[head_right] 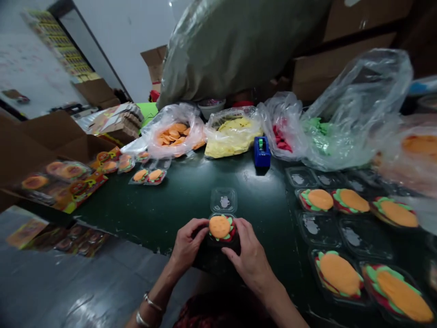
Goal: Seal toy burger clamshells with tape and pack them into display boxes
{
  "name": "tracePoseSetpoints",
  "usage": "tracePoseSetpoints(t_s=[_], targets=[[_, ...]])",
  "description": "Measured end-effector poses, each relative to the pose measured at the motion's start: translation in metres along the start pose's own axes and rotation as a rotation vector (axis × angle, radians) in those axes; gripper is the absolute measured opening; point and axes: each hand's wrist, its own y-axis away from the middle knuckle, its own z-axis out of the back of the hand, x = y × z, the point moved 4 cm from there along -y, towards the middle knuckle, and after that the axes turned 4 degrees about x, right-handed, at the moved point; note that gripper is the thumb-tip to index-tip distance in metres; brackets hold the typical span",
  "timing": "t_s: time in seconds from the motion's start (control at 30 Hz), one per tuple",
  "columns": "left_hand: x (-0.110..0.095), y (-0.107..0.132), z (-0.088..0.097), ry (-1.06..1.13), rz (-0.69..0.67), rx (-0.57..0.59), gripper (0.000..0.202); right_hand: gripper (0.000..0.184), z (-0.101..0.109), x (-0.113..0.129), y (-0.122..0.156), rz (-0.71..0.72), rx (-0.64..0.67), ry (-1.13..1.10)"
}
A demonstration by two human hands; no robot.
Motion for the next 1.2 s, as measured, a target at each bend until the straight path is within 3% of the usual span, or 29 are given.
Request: tracePoseSetpoints(t_s=[0.1, 0.3, 0.4, 0.53, 0.6, 0.7, 0.77, 0.97, 1.1, 1.13, 1.2], targets=[[-0.003, -0.001, -0.006, -0.040, -0.043, 0.004, 0.016, 0.070, 0.003, -0.004, -0.007, -0.079, 0.019, -0.054], [-0.015, -0.007, -0.024, -0.115, -0.120, 0.067, 0.016, 0.060, 0.006, -0.003, -0.017, -0.054, 0.052, -0.045], [-0.018, -0.004, -0.013, -0.103, -0.127, 0.100, 0.016, 0.060, 0.009, -0.002, -0.014, -0.069, 0.067, -0.052], [-0.019, -0.008, 0.012, -0.041, -0.117, 0.035, 0.018, 0.066, 0.013, -0.004, -0.009, -0.094, 0.112, -0.103], [-0.021, -0.015, 0.014, -0.039, -0.121, 0.133, 0.021, 0.062, 0.017, -0.003, -0.009, -0.089, 0.099, -0.083], [-0.026, -0.028, 0.004, -0.098, -0.145, 0.402, 0.034, 0.053, 0.019, 0.000, -0.011, -0.049, 0.073, -0.035], [-0.028, -0.036, -0.001, -0.147, -0.165, 0.518, 0.037, 0.048, 0.019, 0.001, -0.013, -0.035, 0.054, -0.033], [-0.034, -0.046, -0.007, -0.252, -0.217, 0.617, 0.035, 0.035, 0.015, 0.000, -0.017, -0.016, 0.035, -0.074], [-0.040, -0.046, 0.000, -0.209, -0.209, 0.697, 0.037, 0.045, 0.016, -0.003, -0.017, -0.006, 0.112, -0.099], [-0.039, -0.050, 0.005, -0.156, -0.177, 0.685, 0.039, 0.050, 0.016, -0.004, -0.015, -0.009, 0.123, -0.097], [-0.031, -0.065, 0.019, -0.054, -0.070, 0.534, 0.042, 0.063, 0.016, -0.005, -0.011, -0.018, 0.115, -0.061]])
